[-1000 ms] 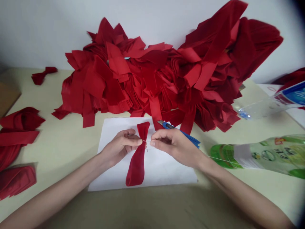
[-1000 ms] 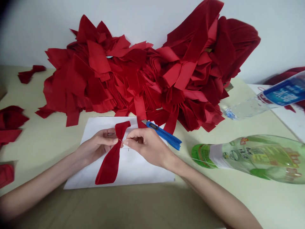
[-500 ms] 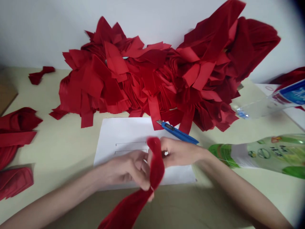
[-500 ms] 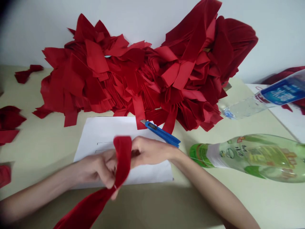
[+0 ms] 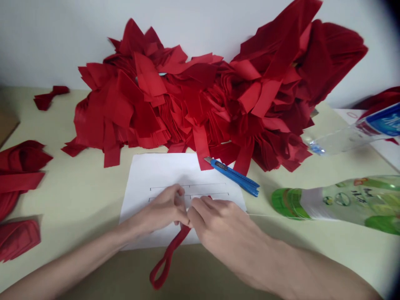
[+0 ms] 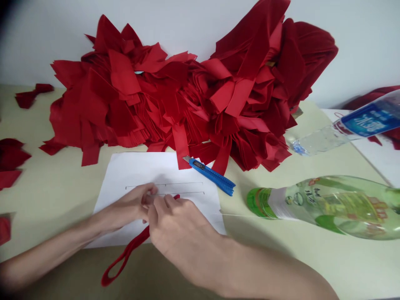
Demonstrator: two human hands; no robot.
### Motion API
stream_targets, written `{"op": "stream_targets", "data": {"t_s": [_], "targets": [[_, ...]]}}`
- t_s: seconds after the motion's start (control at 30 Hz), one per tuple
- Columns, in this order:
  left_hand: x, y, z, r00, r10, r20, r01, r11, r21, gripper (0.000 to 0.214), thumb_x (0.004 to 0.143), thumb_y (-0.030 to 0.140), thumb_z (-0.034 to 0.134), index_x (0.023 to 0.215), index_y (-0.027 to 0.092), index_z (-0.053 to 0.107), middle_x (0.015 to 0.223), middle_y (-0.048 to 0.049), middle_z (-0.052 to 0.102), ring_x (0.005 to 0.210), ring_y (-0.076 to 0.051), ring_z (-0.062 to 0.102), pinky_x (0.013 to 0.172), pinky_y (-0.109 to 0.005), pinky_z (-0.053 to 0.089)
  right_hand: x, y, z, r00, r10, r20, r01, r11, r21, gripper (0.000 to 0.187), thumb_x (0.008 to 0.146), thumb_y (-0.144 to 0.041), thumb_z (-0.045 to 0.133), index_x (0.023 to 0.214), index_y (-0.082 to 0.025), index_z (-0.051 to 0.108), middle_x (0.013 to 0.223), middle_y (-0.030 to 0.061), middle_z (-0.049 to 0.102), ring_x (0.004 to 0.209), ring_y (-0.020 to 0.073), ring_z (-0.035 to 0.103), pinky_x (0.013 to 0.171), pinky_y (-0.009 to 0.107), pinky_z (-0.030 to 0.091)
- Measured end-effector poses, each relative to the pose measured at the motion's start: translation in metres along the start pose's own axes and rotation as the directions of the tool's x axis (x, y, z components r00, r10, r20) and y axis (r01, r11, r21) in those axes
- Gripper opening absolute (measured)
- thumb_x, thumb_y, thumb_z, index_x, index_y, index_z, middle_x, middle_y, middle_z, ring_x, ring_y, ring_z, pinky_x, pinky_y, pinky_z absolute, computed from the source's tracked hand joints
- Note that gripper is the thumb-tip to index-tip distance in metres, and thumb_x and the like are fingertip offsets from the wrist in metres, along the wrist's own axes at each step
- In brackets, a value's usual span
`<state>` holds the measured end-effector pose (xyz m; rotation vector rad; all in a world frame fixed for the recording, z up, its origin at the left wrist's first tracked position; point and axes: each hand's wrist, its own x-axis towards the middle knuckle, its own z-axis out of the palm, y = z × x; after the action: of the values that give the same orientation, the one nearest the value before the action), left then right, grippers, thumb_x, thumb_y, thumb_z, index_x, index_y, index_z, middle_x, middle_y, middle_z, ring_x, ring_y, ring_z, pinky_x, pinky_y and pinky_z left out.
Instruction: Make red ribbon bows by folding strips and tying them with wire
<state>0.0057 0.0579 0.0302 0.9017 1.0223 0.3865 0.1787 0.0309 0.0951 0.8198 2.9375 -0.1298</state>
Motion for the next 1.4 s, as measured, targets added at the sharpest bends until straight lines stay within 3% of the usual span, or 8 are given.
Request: {"op": "stream_targets", "data": {"t_s": [0.2, 0.37, 0.57, 0.8, 1.0, 1.17, 1.3, 1.4], "targets": [[0.001, 0.02, -0.004, 0.986, 0.028, -0.162, -0.039, 0.997, -0.07, 0.041, 0.057, 0.005, 0.065, 0.084, 0.02, 0.039, 0.053, 0.0069, 0.055, 0.056, -0.012, 0.049, 0.057, -0.025, 0.034, 0.003, -0.001, 0.009, 0.963, 0.222, -0.154, -0.23, 0.972, -0.039, 0.032, 0.052, 0.002, 0.057, 0.08, -0.014, 0.059, 0.072, 0.005, 0.055, 0.062, 0.0174, 0.048, 0.046, 0.03, 0.026], [0.009, 0.022, -0.018, 0.996, 0.041, -0.082, -0.062, 0.959, -0.278, 0.036, 0.061, 0.009, 0.072, 0.079, 0.018, 0.043, 0.056, 0.0048, 0.056, 0.053, -0.01, 0.051, 0.056, -0.024, 0.037, 0.009, 0.019, 0.009, 0.897, 0.42, -0.135, -0.368, 0.881, 0.297, 0.015, 0.087, -0.012, 0.046, 0.083, -0.016, 0.06, 0.078, 0.0022, 0.06, 0.061, 0.0132, 0.052, 0.053, 0.028, 0.031], [0.011, 0.022, -0.024, 0.998, 0.062, 0.013, -0.052, 0.918, -0.392, 0.028, 0.066, 0.008, 0.07, 0.086, 0.014, 0.051, 0.069, -0.0025, 0.064, 0.063, -0.013, 0.061, 0.06, -0.023, 0.042, 0.013, 0.039, 0.002, 0.87, 0.491, -0.052, -0.334, 0.663, 0.67, 0.017, 0.089, -0.019, 0.049, 0.077, -0.017, 0.061, 0.072, -0.0036, 0.058, 0.059, 0.0069, 0.045, 0.059, 0.022, 0.033], [0.01, 0.019, -0.019, 0.905, 0.301, 0.302, -0.127, 0.867, -0.483, 0.017, 0.067, 0.009, 0.068, 0.082, 0.012, 0.061, 0.068, -0.0036, 0.068, 0.063, -0.013, 0.064, 0.064, -0.023, 0.045, 0.012, 0.059, 0.004, 0.962, 0.233, 0.14, -0.228, 0.414, 0.881, 0.025, 0.091, -0.033, 0.048, 0.085, -0.016, 0.064, 0.072, -0.002, 0.056, 0.058, 0.0074, 0.04, 0.051, 0.021, 0.03], [0.004, 0.015, -0.011, 0.88, 0.216, 0.424, -0.018, 0.906, -0.423, 0.027, 0.058, 0.007, 0.07, 0.084, 0.011, 0.063, 0.065, -0.0037, 0.068, 0.058, -0.016, 0.064, 0.06, -0.025, 0.045, 0.015, 0.065, 0.006, 0.996, -0.001, 0.093, -0.09, 0.253, 0.963, 0.017, 0.088, -0.023, 0.053, 0.09, -0.013, 0.066, 0.086, 0.0006, 0.064, 0.07, 0.008, 0.051, 0.06, 0.019, 0.038], [-0.005, 0.013, 0.003, 0.838, -0.059, 0.542, 0.119, 0.99, -0.077, 0.02, 0.054, 0.011, 0.074, 0.065, 0.013, 0.057, 0.059, -0.0005, 0.061, 0.051, -0.011, 0.053, 0.05, -0.024, 0.038, 0.013, 0.059, 0.009, 0.98, -0.154, 0.126, -0.051, 0.42, 0.906, 0.014, 0.081, -0.006, 0.055, 0.085, -0.012, 0.067, 0.078, -0.0021, 0.065, 0.069, 0.0079, 0.056, 0.067, 0.02, 0.042], [-0.011, 0.014, 0.014, 0.938, -0.079, 0.336, 0.027, 0.987, 0.156, 0.024, 0.056, 0.006, 0.066, 0.064, 0.017, 0.046, 0.055, 0.0069, 0.045, 0.051, -0.008, 0.041, 0.046, -0.022, 0.028, 0.01, 0.039, 0.005, 0.99, -0.112, 0.082, 0.023, 0.719, 0.694, 0.02, 0.085, -0.004, 0.049, 0.083, -0.016, 0.065, 0.085, -0.0019, 0.065, 0.081, 0.0099, 0.059, 0.079, 0.023, 0.041], [-0.01, 0.014, 0.015, 0.976, 0.016, 0.219, -0.064, 0.974, 0.215, 0.025, 0.055, 0.002, 0.056, 0.066, 0.018, 0.039, 0.057, 0.0083, 0.035, 0.052, -0.007, 0.032, 0.045, -0.022, 0.021, 0.005, 0.019, 0.005, 0.999, -0.038, 0.023, 0.028, 0.943, 0.33, 0.018, 0.075, -0.003, 0.052, 0.084, -0.016, 0.06, 0.085, 0.0028, 0.061, 0.077, 0.0164, 0.056, 0.063, 0.028, 0.042]]}}
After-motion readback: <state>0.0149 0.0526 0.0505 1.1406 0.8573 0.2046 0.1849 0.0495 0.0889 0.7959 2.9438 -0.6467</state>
